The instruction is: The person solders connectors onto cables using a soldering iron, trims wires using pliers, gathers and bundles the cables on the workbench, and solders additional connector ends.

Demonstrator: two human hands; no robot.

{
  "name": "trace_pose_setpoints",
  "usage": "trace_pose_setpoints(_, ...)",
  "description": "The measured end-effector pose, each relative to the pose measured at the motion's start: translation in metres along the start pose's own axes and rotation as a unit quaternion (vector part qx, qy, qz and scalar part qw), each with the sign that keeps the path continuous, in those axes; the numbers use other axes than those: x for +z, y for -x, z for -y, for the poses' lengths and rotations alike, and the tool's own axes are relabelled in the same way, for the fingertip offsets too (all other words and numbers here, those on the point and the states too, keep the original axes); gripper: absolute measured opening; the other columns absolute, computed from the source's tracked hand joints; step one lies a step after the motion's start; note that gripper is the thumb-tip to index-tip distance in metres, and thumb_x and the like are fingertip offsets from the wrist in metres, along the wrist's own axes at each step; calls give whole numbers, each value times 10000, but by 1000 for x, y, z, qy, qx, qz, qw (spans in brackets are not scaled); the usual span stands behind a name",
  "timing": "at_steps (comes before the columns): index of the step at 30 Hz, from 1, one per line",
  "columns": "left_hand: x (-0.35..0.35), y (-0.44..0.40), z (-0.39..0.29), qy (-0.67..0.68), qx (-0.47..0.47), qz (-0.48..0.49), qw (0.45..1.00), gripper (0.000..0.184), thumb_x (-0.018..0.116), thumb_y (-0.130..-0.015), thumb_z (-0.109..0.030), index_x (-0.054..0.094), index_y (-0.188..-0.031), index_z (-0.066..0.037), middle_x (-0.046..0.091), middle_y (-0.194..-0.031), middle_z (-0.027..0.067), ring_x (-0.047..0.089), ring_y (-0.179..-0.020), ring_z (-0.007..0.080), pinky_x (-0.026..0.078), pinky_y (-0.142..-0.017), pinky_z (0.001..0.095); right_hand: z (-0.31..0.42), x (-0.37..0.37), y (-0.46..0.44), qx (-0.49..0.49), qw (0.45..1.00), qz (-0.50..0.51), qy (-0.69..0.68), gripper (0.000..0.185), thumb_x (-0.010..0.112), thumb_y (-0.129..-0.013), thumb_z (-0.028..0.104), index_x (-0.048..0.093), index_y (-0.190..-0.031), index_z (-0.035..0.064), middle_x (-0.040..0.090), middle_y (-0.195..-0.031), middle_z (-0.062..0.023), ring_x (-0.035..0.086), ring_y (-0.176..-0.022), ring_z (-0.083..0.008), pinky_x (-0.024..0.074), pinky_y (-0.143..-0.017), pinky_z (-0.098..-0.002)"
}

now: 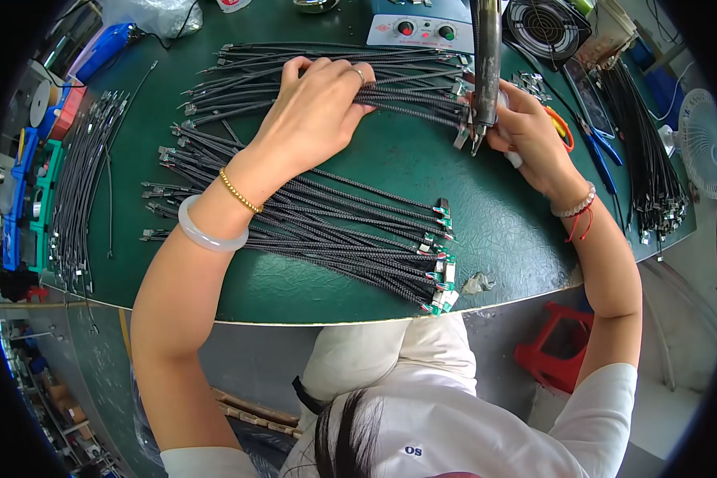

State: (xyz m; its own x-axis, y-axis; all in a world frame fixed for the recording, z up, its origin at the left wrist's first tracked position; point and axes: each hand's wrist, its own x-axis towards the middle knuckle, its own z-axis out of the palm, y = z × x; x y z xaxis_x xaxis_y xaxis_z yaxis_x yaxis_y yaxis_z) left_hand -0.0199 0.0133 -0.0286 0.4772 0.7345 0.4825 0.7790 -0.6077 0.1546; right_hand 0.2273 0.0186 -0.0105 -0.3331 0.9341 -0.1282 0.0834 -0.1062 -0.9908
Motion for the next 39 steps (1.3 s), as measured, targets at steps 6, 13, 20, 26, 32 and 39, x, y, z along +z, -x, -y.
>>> trace_pose_setpoints(6,1,-5,-19,102,24,11,994,268,620,-728,-115,507,-961,-48,548,-786,108,527,-676,265,430,-591,333,-4,13,1,-17,994,73,83,345,439,-831,30,452,-1173,-14,582,-903,-51,418,-530,-3,297,-435,-137)
trace_pose_setpoints(13,1,-2,-18,79,31,32,996,256,570,-699,1,490,-940,-36,550,-902,101,547,-714,277,448,-617,338,10,10,9,-34,998,-29,46,294,379,-865,42,487,-1132,-16,592,-789,-53,499,-553,-49,339,-451,-131)
trace_pose_setpoints(20,5,1,-18,137,71,11,988,211,556,-681,41,455,-860,-8,528,-1061,86,516,-969,279,436,-791,329,-1,13,3,-39,998,-10,-53,283,401,-884,91,481,-1125,-33,600,-951,-109,607,-807,-133,493,-645,-181)
trace_pose_setpoints(26,-2,1,-20,162,67,20,984,149,555,-681,20,486,-813,24,512,-940,113,508,-895,286,434,-752,355,7,4,12,-12,1000,12,25,274,429,-890,132,502,-1095,-34,611,-911,-78,536,-606,-50,412,-490,-151)
trace_pose_setpoints(32,-4,2,-27,161,26,67,984,165,563,-668,-12,499,-814,31,529,-849,127,530,-793,296,434,-684,371,0,11,15,0,994,76,73,185,573,-816,114,578,-958,-4,581,-730,-41,419,-499,-11,298,-429,-136)
trace_pose_setpoints(39,-20,-5,-34,188,-23,176,966,239,601,-641,-123,551,-820,28,578,-740,160,571,-700,310,453,-631,354,-4,15,12,-21,997,64,48,163,608,-796,131,598,-899,6,605,-742,-56,513,-567,-30,311,-424,-130)
